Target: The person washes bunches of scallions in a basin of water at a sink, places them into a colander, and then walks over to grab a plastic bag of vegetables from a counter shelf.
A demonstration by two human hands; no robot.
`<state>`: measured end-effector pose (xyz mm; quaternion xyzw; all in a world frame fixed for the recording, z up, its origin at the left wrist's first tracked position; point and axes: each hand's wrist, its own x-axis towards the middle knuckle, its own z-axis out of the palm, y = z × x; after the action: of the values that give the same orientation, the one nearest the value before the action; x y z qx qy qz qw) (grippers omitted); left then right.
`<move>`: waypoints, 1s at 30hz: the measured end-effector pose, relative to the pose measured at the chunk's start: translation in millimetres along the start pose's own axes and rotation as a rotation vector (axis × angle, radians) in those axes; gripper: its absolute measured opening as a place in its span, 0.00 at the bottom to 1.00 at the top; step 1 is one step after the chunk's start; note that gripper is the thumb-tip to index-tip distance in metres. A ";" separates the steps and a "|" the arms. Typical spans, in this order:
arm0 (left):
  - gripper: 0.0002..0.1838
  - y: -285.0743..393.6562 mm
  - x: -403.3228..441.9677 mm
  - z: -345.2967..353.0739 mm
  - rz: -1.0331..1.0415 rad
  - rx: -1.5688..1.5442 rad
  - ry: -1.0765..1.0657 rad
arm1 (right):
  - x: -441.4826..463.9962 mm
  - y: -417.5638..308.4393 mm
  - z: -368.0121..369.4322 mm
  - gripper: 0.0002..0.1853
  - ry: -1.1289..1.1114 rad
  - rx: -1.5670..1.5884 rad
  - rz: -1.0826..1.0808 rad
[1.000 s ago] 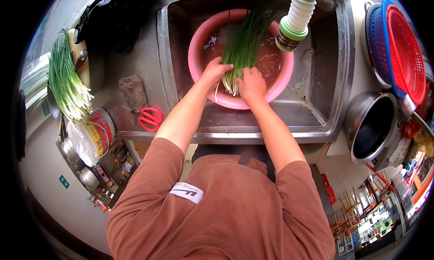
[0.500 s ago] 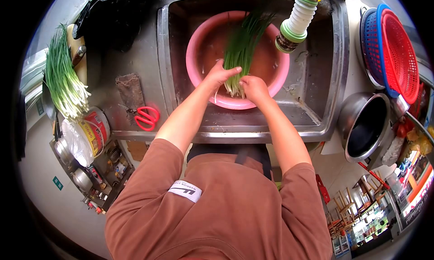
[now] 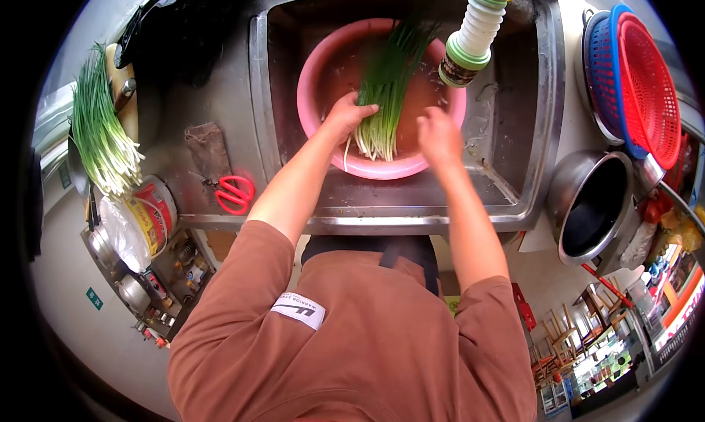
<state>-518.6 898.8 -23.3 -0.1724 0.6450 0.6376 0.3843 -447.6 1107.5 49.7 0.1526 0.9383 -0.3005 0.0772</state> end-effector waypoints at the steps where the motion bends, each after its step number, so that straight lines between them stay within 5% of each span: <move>1: 0.20 0.8 0.3 -2.2 -0.004 0.006 0.003 | -1.0 -14.0 14.2 0.25 -0.233 0.250 0.201; 4: 0.20 11.5 -5.3 -6.7 -0.108 -0.134 0.018 | 10.3 -3.5 82.4 0.30 -0.234 0.264 0.318; 6: 0.17 16.3 -11.7 -5.7 -0.101 -0.189 -0.101 | 13.9 -3.9 105.5 0.26 -0.388 0.938 0.358; 7: 0.16 15.4 -9.1 -9.3 -0.163 -0.166 -0.132 | 21.1 -17.1 79.7 0.22 -0.542 0.927 0.418; 10: 0.16 19.5 -9.3 -14.8 -0.085 -0.194 0.138 | 30.3 -8.5 69.2 0.18 -0.285 1.069 0.593; 12: 0.15 13.6 -2.7 -19.1 -0.056 -0.121 0.050 | 31.9 -10.1 60.3 0.19 -0.323 0.907 0.538; 18: 0.17 22.4 -9.0 -14.6 -0.075 -0.073 -0.173 | 33.5 -27.5 75.6 0.21 -0.552 1.144 0.509; 20: 0.18 23.5 -6.7 -17.9 -0.041 -0.081 -0.085 | 40.5 -25.6 70.7 0.20 -0.566 0.998 0.535; 22: 0.19 21.3 -5.4 -21.5 0.026 -0.104 0.091 | 41.6 -23.1 65.4 0.19 -0.300 1.033 0.572; 26: 0.19 28.3 -3.8 -15.2 -0.115 -0.236 -0.130 | 39.8 -20.9 74.9 0.23 -0.446 1.234 0.487; 30: 0.17 21.9 1.1 -10.0 -0.039 0.037 -0.020 | 43.3 -26.5 81.7 0.19 -0.501 1.108 0.457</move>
<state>-537.7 892.3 -10.0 -0.1713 0.6492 0.6198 0.4062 -492.9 1049.4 -12.2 0.2910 0.5415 -0.7426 0.2656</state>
